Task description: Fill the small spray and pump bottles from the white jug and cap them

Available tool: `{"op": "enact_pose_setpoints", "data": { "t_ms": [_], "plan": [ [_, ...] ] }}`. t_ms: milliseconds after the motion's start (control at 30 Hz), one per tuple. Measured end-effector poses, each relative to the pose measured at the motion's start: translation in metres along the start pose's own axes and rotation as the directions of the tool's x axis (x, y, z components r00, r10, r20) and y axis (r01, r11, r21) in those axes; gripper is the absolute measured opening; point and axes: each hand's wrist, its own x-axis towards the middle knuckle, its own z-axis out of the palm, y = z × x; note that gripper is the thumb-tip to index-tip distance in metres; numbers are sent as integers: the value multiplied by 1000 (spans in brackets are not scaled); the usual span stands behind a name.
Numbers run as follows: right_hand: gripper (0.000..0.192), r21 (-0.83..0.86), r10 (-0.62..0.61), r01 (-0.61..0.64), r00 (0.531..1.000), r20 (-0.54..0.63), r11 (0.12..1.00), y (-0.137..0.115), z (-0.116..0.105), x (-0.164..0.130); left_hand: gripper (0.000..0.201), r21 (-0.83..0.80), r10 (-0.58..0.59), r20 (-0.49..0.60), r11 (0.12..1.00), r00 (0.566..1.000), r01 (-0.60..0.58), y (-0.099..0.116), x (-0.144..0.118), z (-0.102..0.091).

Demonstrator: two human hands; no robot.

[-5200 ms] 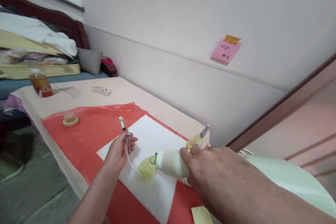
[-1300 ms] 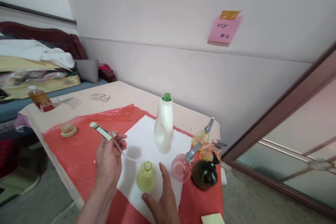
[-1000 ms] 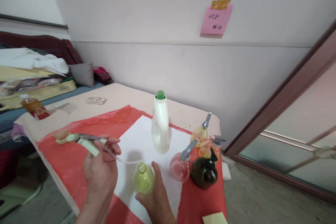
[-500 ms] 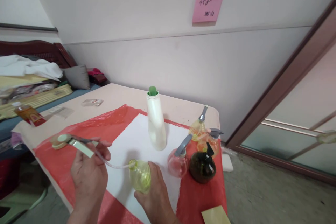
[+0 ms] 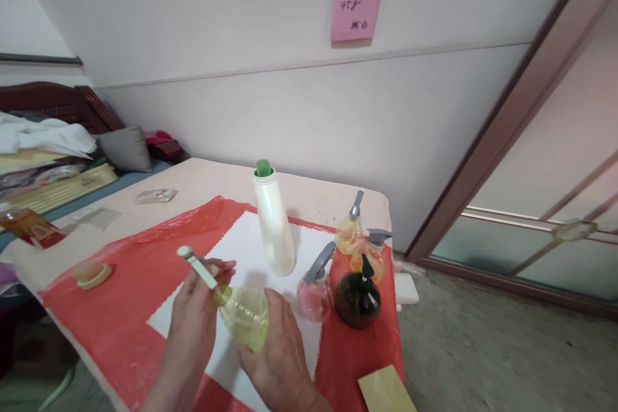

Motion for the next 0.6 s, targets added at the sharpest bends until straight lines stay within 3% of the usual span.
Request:
{"op": "enact_pose_setpoints", "data": {
  "t_ms": [133,300,367,500,600],
  "plan": [
    [75,84,61,-52,992,-107,995,-2,-5,6,37,-155,-211,151,960,966,234,-3,-8,10],
    [66,140,13,14,982,-188,990,-12,-23,13,36,-216,-258,162,933,953,289,-1,-8,11],
    [65,254,54,-5,981,-187,967,-15,-29,16,34,-219,-272,171,927,947,305,-2,-5,9],
    [66,598,213,-164,977,-11,784,-9,-28,18,31,-234,-283,217,914,934,331,-1,-4,5],
    [55,818,304,-288,941,146,498,-5,-18,19,28,-247,-289,269,901,919,356,0,-8,6]
  ]
}}
